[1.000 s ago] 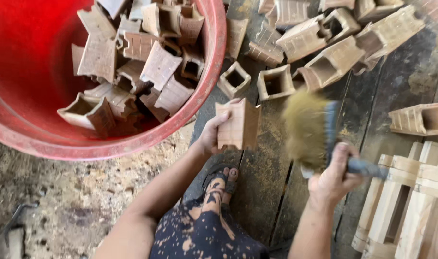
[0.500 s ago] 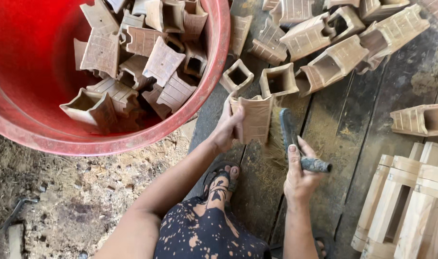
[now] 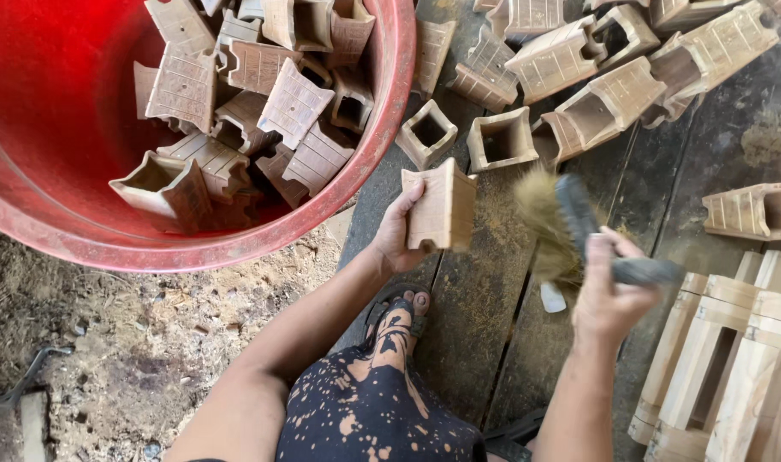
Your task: The person cleans and finishes small wooden box-like components by brushing off dust with a hand brush and applying a liquid from a small bottle to the edges.
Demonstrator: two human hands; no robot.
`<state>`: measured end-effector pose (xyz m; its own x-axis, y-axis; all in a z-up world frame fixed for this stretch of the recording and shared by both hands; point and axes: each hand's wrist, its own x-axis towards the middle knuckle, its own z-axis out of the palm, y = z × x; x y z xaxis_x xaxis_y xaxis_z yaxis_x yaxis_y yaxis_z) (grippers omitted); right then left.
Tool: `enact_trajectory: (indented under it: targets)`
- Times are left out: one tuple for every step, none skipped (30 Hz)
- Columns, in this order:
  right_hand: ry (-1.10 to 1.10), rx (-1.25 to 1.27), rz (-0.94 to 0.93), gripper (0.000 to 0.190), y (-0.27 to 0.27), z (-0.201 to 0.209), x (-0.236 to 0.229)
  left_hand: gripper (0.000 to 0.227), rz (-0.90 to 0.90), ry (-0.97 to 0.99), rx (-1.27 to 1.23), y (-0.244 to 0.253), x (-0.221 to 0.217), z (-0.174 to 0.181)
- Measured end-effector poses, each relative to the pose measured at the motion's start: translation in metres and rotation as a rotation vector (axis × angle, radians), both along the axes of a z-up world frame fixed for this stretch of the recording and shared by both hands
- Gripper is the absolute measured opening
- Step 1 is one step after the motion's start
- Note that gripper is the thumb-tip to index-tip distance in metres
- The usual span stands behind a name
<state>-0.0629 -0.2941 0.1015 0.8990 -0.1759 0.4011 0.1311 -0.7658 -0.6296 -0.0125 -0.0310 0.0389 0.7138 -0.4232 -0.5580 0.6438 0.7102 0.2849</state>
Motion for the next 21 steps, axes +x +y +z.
enact_trajectory:
  targets:
    - [-0.069,0.486,0.080,0.021,0.014,0.011,-0.001,0.054,0.055,0.035,-0.026,-0.005,0.001,-0.005]
    - [-0.129,0.978,0.168,0.033,0.029,0.023,-0.002,0.051,0.118,0.071,-0.047,-0.009,-0.001,-0.009]
    - [-0.122,0.984,0.169,0.033,0.029,0.013,-0.009,0.051,0.123,0.076,-0.042,-0.013,0.000,-0.006]
    - [0.061,0.815,0.290,0.039,0.028,0.003,-0.014,0.059,0.159,0.105,-0.118,-0.019,0.003,-0.002]
    - [0.243,0.639,0.404,0.046,0.029,-0.006,-0.020,0.069,0.195,0.134,-0.193,-0.024,0.006,0.001]
    - [0.234,0.636,0.413,0.046,0.017,-0.019,-0.024,0.069,0.199,0.122,-0.195,-0.024,0.009,0.003]
    - [0.111,0.526,0.252,0.042,0.006,-0.032,-0.027,0.060,0.293,0.206,-0.135,-0.023,0.013,0.004]
    - [0.004,0.417,0.092,0.038,-0.006,-0.047,-0.036,0.050,0.393,0.304,-0.073,-0.022,0.009,0.004]
    - [0.009,0.419,0.102,0.038,-0.005,-0.051,-0.030,0.050,0.404,0.307,-0.073,-0.018,0.014,0.001]
    - [-0.102,0.585,-0.108,0.027,-0.005,-0.055,-0.031,0.050,0.432,0.277,-0.150,-0.015,0.013,-0.003]
    - [-0.214,0.744,-0.323,0.018,-0.005,-0.059,-0.032,0.050,0.461,0.246,-0.227,-0.012,0.013,-0.007]
    - [-0.222,0.744,-0.326,0.018,0.004,-0.047,-0.031,0.050,0.454,0.241,-0.228,-0.016,0.014,-0.002]
    - [-0.112,0.705,-0.022,0.027,0.013,-0.033,-0.030,0.057,0.351,0.216,-0.125,-0.020,0.014,0.004]
    - [0.001,0.653,0.275,0.036,0.024,-0.019,-0.033,0.064,0.244,0.195,-0.022,-0.022,0.012,0.011]
    - [-0.003,0.651,0.266,0.036,0.013,-0.023,-0.034,0.064,0.234,0.193,-0.022,-0.017,0.008,0.011]
    - [0.010,0.467,0.034,0.025,0.002,-0.028,-0.030,0.063,0.282,-0.097,0.081,-0.012,0.008,0.013]
    - [0.022,0.280,-0.197,0.014,-0.009,-0.033,-0.026,0.064,0.326,-0.390,0.178,-0.007,0.009,0.013]
    - [0.013,0.278,-0.197,0.014,-0.025,-0.034,-0.020,0.064,0.327,-0.398,0.173,0.003,0.010,0.027]
    - [-0.066,0.455,-0.399,0.019,-0.041,-0.037,-0.015,0.082,0.234,-0.639,0.437,0.012,0.011,0.038]
    - [-0.121,0.628,-0.602,0.026,-0.059,-0.040,-0.018,0.101,0.131,-0.851,0.709,0.021,0.002,0.048]
    - [-0.107,0.623,-0.602,0.026,-0.059,-0.026,-0.013,0.101,0.131,-0.836,0.709,0.017,0.002,0.050]
